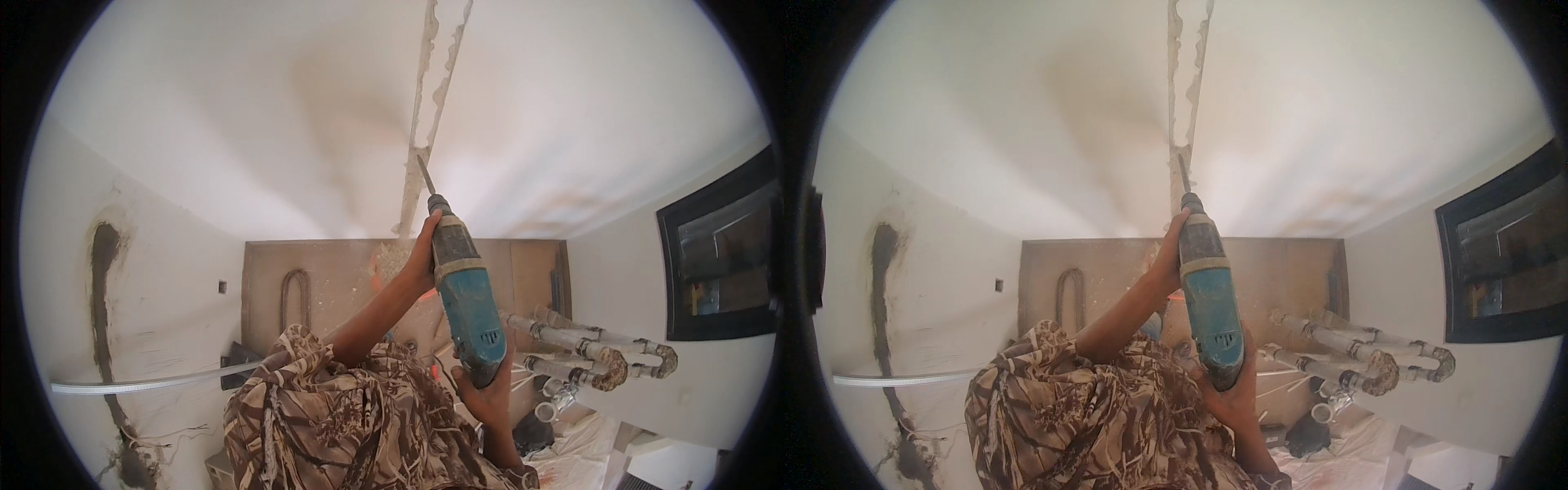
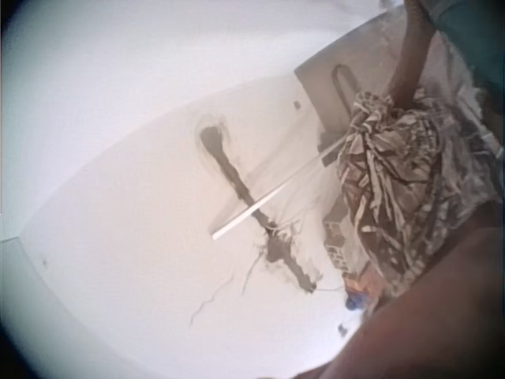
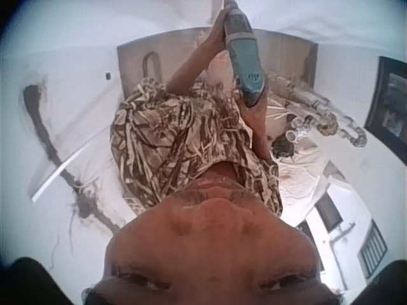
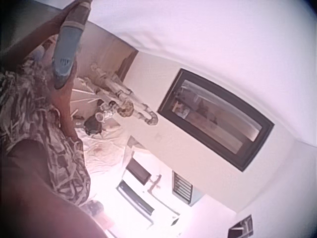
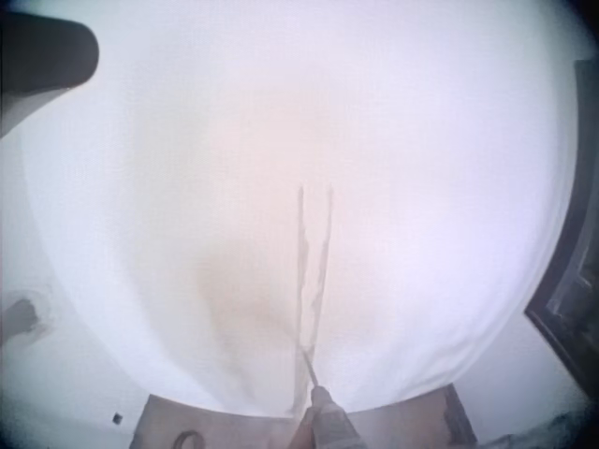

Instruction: The person uses a rotary hammer to chisel a vertical channel into a wall, allowing dust and debris to fall into a bucket on the floor.

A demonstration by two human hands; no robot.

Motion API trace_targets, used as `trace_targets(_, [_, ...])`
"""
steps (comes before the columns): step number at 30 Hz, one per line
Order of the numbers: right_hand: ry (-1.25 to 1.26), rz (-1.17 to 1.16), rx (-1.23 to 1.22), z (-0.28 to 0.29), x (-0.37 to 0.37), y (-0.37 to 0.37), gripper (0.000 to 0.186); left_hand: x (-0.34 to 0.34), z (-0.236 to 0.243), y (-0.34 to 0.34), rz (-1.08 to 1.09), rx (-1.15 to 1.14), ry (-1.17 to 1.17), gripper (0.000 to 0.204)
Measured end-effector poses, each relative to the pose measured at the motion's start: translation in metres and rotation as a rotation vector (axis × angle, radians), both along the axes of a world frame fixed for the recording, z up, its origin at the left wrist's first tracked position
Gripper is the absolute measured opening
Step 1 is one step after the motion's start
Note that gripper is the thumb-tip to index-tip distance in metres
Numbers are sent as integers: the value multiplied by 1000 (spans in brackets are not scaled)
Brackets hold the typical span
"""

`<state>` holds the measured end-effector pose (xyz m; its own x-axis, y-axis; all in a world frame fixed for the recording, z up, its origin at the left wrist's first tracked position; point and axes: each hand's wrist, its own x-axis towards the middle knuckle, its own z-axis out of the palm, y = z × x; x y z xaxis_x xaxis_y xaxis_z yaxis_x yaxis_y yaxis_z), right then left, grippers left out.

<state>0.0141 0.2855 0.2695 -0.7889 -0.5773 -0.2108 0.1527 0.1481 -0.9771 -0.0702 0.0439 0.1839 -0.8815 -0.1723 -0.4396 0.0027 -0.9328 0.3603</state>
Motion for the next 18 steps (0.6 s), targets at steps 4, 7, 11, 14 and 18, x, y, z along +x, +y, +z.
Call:
trace_targets(4, [-23, -58, -6, -34, 21, 12, 95, 14, -18, 8, -26, -71, -64, 61])
trace_targets(7, [-22, -62, -26, -44, 21, 16, 94, 15, -20, 8, 2, -120, -104, 61])
trace_targets(11, [-21, -29, -37, -44, 15, 13, 93, 11, -18, 3, 21, -126, -71, 61])
trace_targets(14, [205, -17, 43, -38, 12, 8, 97, 10, -18, 1, 15, -115, -31, 61])
trace_targets(18, [1, -17, 19, -18, 10, 9, 93, 12, -8, 1, 20, -108, -52, 59])
